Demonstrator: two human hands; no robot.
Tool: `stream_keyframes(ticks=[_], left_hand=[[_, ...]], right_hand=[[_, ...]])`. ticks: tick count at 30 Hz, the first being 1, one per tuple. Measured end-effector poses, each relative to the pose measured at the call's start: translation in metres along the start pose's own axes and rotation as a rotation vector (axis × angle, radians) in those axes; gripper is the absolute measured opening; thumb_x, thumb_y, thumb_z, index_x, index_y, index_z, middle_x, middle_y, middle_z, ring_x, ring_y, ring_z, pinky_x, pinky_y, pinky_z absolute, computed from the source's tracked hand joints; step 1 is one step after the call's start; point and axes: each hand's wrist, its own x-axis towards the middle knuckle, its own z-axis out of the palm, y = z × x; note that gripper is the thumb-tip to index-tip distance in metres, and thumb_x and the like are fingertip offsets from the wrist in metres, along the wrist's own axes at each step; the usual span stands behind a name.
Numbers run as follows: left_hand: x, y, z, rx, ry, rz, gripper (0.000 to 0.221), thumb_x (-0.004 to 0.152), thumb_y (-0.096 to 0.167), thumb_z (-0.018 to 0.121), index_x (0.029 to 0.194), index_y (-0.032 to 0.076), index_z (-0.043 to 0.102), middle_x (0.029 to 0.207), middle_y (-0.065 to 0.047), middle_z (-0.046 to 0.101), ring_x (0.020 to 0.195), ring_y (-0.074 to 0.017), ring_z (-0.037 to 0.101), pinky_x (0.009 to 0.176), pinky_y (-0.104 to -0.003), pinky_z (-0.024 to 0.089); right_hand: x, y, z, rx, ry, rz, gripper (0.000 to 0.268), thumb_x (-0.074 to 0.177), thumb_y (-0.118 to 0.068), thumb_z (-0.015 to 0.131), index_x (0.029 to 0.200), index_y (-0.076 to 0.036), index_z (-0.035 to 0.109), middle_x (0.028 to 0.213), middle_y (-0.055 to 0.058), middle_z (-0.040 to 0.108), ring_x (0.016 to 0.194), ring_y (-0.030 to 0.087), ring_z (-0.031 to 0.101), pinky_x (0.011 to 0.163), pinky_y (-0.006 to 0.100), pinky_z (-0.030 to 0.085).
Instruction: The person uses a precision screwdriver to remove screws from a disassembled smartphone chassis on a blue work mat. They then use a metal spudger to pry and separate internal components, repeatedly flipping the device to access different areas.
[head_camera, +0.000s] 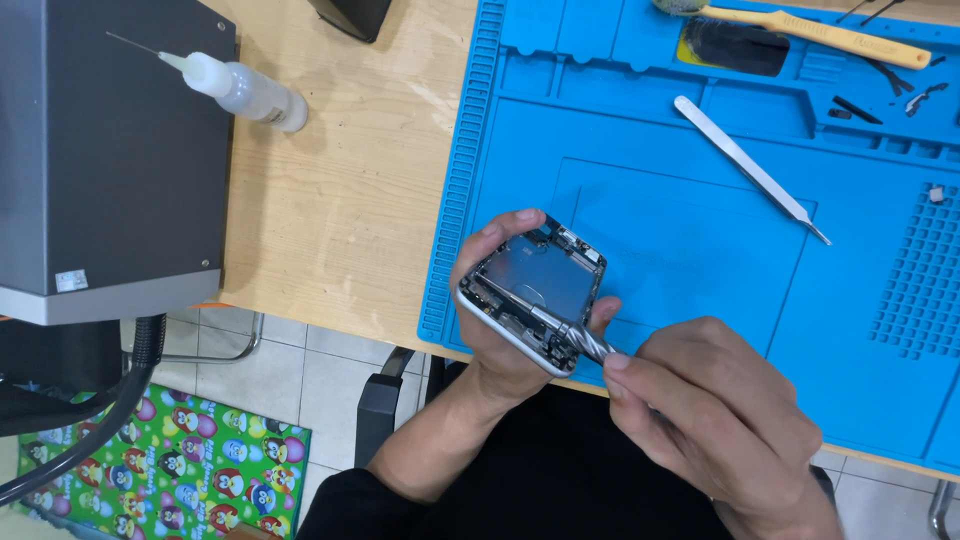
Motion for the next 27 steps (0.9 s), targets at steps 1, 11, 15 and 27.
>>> stream_keyframes(ticks=[1, 11, 15, 27], left_hand=[[0.0, 0.002, 0.0, -0.036, -0.025, -0.034, 0.083, 0.088, 0.021, 0.089, 0.152, 0.012, 0.036, 0.145, -0.016, 0.053, 0.138, -0.0285, 0.056, 0.108, -0.039, 0.062], [0.007, 0.003, 0.009, -0.053, 0.085, -0.088, 0.089, 0.073, 0.031, 0.092, 0.136, 0.016, 0.032, 0.147, -0.031, 0.051, 0.126, -0.035, 0.062, 0.096, -0.045, 0.062], [0.006, 0.002, 0.008, 0.002, 0.09, -0.112, 0.092, 0.072, 0.034, 0.091, 0.137, 0.018, 0.029, 0.149, -0.033, 0.049, 0.127, -0.0352, 0.063, 0.092, -0.043, 0.063], [0.0, -0.001, 0.007, -0.082, 0.067, -0.099, 0.088, 0.073, 0.032, 0.092, 0.134, 0.017, 0.031, 0.151, -0.032, 0.047, 0.134, -0.0384, 0.059, 0.096, -0.044, 0.062]], right_hand=[[0.001, 0.0, -0.002, 0.017, 0.017, 0.004, 0.012, 0.09, -0.001, 0.073, 0.097, 0.006, 0.067, 0.084, 0.018, 0.064, 0.066, 0.025, 0.063, 0.059, 0.036, 0.053], [-0.005, 0.015, 0.006, -0.003, 0.013, -0.027, 0.021, 0.098, -0.013, 0.067, 0.114, 0.001, 0.07, 0.097, 0.019, 0.07, 0.069, 0.029, 0.066, 0.062, 0.043, 0.055], [-0.006, 0.016, 0.009, -0.004, 0.022, -0.024, 0.018, 0.097, -0.011, 0.069, 0.111, 0.0, 0.07, 0.097, 0.018, 0.068, 0.068, 0.028, 0.064, 0.061, 0.042, 0.055], [-0.009, 0.009, 0.003, -0.029, 0.031, 0.012, 0.018, 0.094, -0.011, 0.072, 0.108, -0.001, 0.071, 0.095, 0.016, 0.071, 0.067, 0.026, 0.066, 0.061, 0.038, 0.057]])
